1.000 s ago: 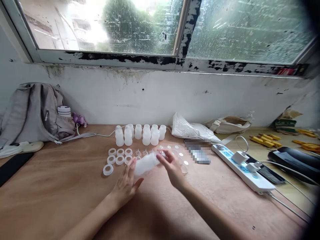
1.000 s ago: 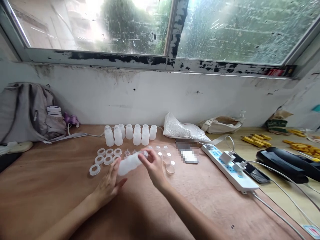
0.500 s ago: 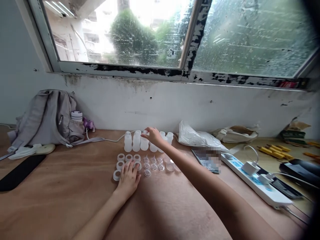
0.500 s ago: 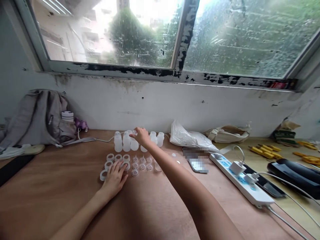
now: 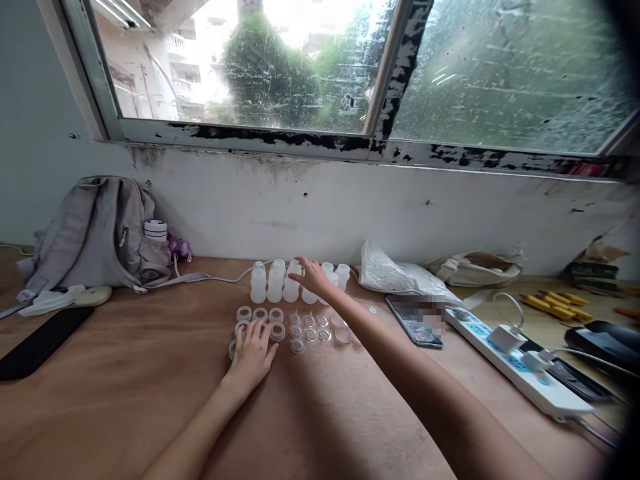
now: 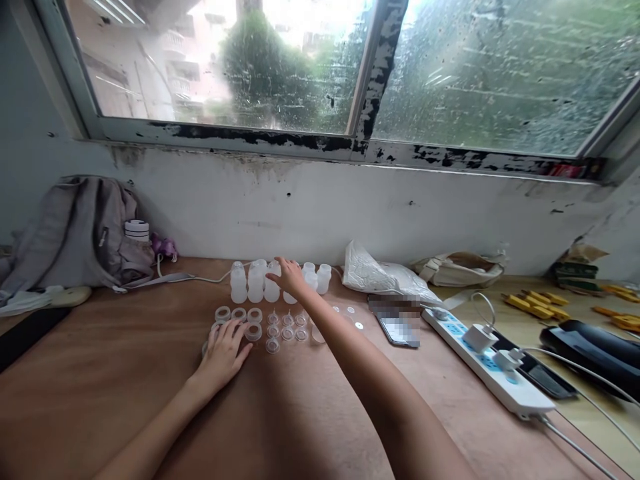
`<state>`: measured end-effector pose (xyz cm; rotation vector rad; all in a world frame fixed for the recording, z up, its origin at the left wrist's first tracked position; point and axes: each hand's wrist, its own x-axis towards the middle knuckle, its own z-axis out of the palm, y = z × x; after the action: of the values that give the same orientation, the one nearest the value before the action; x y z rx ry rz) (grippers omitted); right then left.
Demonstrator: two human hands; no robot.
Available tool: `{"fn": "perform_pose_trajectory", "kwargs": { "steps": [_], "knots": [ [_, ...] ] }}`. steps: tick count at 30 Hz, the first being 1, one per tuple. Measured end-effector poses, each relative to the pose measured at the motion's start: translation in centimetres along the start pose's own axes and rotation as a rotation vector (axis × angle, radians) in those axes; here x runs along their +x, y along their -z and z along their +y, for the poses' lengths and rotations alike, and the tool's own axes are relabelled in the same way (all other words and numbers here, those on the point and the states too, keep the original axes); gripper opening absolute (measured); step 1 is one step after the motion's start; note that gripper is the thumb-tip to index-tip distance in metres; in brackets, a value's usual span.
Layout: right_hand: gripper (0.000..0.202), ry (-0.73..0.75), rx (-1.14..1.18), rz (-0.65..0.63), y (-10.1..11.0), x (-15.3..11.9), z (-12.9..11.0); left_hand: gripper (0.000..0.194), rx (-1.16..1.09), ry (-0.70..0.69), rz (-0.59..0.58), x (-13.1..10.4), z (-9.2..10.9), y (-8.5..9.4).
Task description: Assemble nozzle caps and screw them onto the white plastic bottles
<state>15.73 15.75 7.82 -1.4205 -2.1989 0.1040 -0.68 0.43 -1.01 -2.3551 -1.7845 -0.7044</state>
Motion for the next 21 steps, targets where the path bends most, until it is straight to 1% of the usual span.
{"fn": "perform_pose_trajectory", "kwargs": {
  "steps": [2, 4, 6, 8, 9, 11, 13, 14, 16, 18, 19, 21],
  "knots": [
    [0.034, 0.001, 0.011, -0.003, 0.5, -1.1, -0.1, 0.039, -0.023, 0.029, -0.027, 0.1, -0.3, 0.7],
    [0.024, -0.007, 0.019, -0.038, 0.9, -2.9, -0.1, 0.042, -0.058, 0.052, -0.074, 0.0, -0.8, 1.4],
    [0.016, -0.006, 0.032, -0.128, 1.1, -5.5, 0.0, 0.043, -0.071, 0.056, -0.113, -0.4, -1.6, 2.0],
    [0.007, 0.017, 0.059, -0.259, 0.8, -8.6, 0.1, 0.046, -0.048, 0.079, -0.13, -1.2, -2.7, 2.1],
    [0.008, 0.026, 0.07, -0.308, 0.5, -10.2, 0.0, 0.047, -0.04, 0.104, -0.133, -1.6, -3.3, 2.1],
    [0.023, 0.036, 0.094, -0.366, -0.5, -13.1, -0.1, 0.051, -0.048, 0.126, -0.15, -2.4, -4.4, 1.9],
    [0.031, 0.049, 0.114, -0.306, -1.7, -15.1, -0.4, 0.05, -0.077, 0.141, -0.161, -2.9, -4.9, 1.8],
    [0.029, 0.055, 0.108, -0.247, -2.3, -15.8, -0.6, 0.048, -0.094, 0.15, -0.154, -3.0, -4.8, 1.9],
    [0.022, 0.079, 0.114, -0.138, -3.3, -16.6, -0.8, 0.045, -0.147, 0.162, -0.107, -2.9, -4.2, 2.4],
    [0.02, 0.086, 0.189, -0.051, -3.8, -16.9, -0.7, 0.041, -0.262, 0.149, -0.039, -2.4, -2.8, 3.1],
    [0.019, 0.08, 0.255, -0.019, -3.9, -17.0, -0.5, 0.04, -0.356, 0.137, -0.025, -2.1, -1.9, 3.4],
    [0.02, 0.049, 0.4, 0.027, -3.9, -17.3, 0.0, 0.036, -0.62, 0.129, -0.043, -1.1, 0.2, 3.4]
  ]
}}
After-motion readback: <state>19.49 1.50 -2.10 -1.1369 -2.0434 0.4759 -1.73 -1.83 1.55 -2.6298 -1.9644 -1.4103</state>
